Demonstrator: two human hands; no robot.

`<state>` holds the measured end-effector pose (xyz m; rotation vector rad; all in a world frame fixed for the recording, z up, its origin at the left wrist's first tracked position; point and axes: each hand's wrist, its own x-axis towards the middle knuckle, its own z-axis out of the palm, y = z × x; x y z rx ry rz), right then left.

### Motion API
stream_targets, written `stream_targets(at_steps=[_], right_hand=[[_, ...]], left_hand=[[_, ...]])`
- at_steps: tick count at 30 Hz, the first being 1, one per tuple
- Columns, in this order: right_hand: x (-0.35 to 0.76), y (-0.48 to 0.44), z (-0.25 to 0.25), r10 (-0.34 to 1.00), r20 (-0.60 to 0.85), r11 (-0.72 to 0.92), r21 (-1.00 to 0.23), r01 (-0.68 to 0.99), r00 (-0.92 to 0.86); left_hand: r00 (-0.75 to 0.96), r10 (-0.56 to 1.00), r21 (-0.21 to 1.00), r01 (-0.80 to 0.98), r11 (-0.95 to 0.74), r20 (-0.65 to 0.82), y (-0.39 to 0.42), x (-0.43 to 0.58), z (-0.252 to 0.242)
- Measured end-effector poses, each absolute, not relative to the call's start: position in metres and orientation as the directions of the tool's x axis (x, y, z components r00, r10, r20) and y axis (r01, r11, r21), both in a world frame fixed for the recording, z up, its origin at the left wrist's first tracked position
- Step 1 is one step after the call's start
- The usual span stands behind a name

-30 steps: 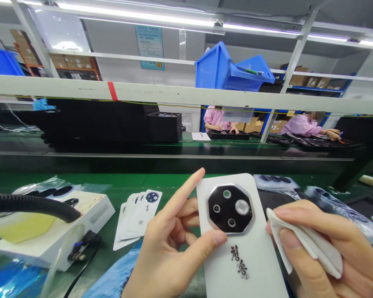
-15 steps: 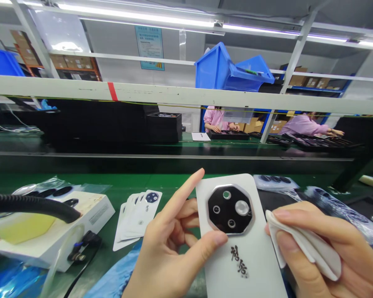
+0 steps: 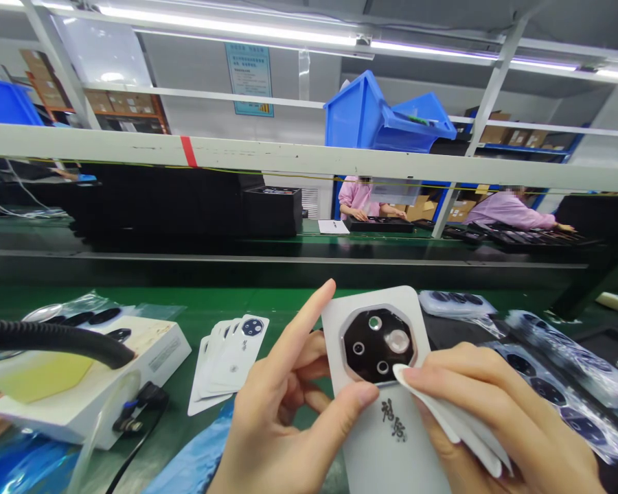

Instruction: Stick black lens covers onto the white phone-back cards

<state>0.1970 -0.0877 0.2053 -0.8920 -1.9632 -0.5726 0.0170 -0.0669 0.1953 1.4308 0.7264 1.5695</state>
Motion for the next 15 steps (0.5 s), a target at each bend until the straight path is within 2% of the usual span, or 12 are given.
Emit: stream_targets(at_steps=[2, 5, 15], right_hand=[[0.201, -0.084, 0.208, 0.331, 0.839, 0.631, 0.144, 0.762, -0.433], [0.200, -0.080, 0.210, 0.287, 0.838, 0.626, 0.202, 0.753, -0.463], [0.187, -0.079, 0.213, 0.248, 0.858, 0.639, 0.203, 0.742, -0.449]], left_hand=[[0.006, 0.864, 0.850, -0.180, -0.495, 0.504, -0.067, 0.018, 0.195], [-0.024, 0.841, 0.831, -0.143, -0.538, 0.540, -0.068, 0.018, 0.195], [-0.059, 0.801, 0.798, -0.079, -0.598, 0.595, -0.073, 0.020, 0.195]])
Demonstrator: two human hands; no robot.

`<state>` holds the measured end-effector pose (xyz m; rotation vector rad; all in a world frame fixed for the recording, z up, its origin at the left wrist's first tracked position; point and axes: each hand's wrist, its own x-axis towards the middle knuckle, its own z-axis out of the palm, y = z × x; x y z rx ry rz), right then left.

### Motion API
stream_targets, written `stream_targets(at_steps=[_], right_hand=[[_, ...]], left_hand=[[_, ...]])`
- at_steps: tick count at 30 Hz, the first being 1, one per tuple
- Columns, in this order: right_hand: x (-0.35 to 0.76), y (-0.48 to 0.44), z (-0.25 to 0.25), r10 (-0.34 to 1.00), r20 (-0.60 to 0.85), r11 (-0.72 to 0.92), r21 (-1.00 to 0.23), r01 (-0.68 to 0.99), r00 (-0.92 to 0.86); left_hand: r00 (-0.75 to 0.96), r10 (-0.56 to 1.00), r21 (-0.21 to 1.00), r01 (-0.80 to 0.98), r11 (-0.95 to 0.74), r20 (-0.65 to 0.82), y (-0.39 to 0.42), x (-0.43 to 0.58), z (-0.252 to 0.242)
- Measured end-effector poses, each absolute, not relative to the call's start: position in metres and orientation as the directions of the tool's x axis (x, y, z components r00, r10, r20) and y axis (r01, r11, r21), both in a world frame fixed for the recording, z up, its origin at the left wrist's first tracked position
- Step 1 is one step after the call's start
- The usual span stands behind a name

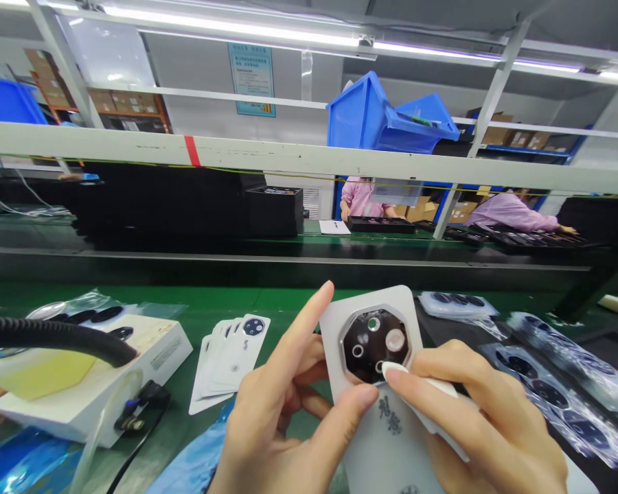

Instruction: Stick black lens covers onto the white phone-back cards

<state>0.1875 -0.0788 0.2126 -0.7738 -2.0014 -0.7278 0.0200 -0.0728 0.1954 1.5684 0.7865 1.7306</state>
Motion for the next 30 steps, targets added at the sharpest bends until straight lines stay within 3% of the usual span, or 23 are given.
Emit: stream_targets(at_steps=[12, 17, 22, 30], right_hand=[[0.192, -0.076, 0.201, 0.275, 0.871, 0.637, 0.152, 0.756, -0.407], [0.193, -0.079, 0.204, 0.294, 0.823, 0.650, 0.199, 0.733, -0.485], [0.189, -0.077, 0.200, 0.342, 0.846, 0.668, 0.087, 0.739, -0.409], [0.187, -0.074, 0.194, 0.402, 0.807, 0.697, 0.037, 0.716, -0.433]], left_hand=[[-0.053, 0.802, 0.798, -0.074, -0.598, 0.595, -0.074, 0.017, 0.197], [-0.052, 0.786, 0.783, -0.067, -0.619, 0.617, -0.074, 0.017, 0.195], [-0.034, 0.754, 0.752, -0.050, -0.657, 0.656, -0.072, 0.016, 0.193], [-0.070, 0.712, 0.715, 0.025, -0.699, 0.699, -0.067, 0.014, 0.188]])
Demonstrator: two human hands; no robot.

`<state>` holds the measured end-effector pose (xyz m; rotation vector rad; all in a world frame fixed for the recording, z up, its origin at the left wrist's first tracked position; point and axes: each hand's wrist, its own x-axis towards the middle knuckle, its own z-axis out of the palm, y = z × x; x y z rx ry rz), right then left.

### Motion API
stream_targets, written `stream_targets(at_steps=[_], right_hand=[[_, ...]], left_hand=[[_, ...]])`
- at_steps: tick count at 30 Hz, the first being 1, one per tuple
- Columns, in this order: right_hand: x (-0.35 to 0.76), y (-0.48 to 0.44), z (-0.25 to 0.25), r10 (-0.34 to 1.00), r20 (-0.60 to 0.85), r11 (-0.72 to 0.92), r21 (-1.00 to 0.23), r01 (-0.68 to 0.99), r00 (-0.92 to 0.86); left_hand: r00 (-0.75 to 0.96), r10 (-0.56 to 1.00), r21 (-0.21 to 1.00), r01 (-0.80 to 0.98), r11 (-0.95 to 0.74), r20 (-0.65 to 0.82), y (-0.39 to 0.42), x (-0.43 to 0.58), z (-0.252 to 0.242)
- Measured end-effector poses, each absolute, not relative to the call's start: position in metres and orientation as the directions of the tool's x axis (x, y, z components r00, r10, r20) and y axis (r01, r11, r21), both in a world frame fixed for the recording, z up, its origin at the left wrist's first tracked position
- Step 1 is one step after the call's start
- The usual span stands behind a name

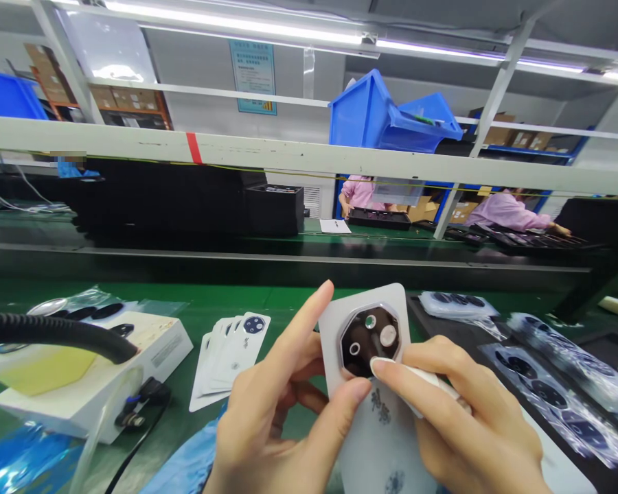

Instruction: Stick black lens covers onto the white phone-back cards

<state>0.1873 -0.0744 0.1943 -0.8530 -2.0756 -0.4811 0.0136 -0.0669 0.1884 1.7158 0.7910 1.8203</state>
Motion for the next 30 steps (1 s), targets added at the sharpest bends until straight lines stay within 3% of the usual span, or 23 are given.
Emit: stream_targets(at_steps=[4, 10, 18, 24, 30], right_hand=[[0.187, -0.076, 0.194, 0.400, 0.820, 0.711, 0.005, 0.704, -0.410], [0.193, -0.075, 0.190, 0.504, 0.783, 0.726, -0.155, 0.670, -0.364], [0.192, -0.074, 0.196, 0.443, 0.827, 0.757, -0.137, 0.639, -0.348], [0.184, -0.077, 0.199, 0.348, 0.914, 0.875, -0.239, 0.420, -0.206], [0.183, -0.074, 0.200, 0.304, 0.939, 0.881, -0.213, 0.422, -0.161]], left_hand=[[-0.090, 0.728, 0.733, 0.083, -0.675, 0.680, -0.067, 0.013, 0.186], [-0.091, 0.750, 0.756, 0.070, -0.651, 0.655, -0.068, 0.014, 0.184], [-0.055, 0.798, 0.795, -0.070, -0.602, 0.600, -0.067, 0.015, 0.190], [0.030, 0.900, 0.873, -0.262, -0.412, 0.434, -0.066, 0.012, 0.196], [0.065, 0.933, 0.905, -0.276, -0.325, 0.355, -0.067, 0.009, 0.200]])
